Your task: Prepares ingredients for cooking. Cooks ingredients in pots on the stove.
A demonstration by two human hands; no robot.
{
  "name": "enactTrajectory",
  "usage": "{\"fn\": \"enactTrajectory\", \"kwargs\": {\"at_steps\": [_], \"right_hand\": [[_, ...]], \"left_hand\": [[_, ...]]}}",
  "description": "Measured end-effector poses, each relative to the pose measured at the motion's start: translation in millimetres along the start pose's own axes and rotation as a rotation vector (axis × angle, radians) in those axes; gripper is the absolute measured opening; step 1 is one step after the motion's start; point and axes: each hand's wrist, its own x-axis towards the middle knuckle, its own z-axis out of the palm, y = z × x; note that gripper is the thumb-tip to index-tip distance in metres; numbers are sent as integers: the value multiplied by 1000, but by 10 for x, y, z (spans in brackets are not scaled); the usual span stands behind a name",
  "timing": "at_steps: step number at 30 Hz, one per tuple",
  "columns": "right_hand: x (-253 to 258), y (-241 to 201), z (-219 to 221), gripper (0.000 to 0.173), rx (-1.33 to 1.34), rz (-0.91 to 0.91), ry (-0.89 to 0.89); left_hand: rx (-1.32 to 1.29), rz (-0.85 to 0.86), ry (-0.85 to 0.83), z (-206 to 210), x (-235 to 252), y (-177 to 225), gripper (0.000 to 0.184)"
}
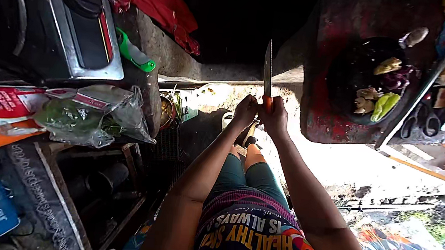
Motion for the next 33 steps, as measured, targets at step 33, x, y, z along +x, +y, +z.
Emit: {"fn": "enactTrajectory", "kwargs": {"at_steps": [33], "right_hand": [[1320,1181,2201,38,448,379,93]], "left_hand": [[-442,-567,438,-1048,1441,-2422,36]]}}
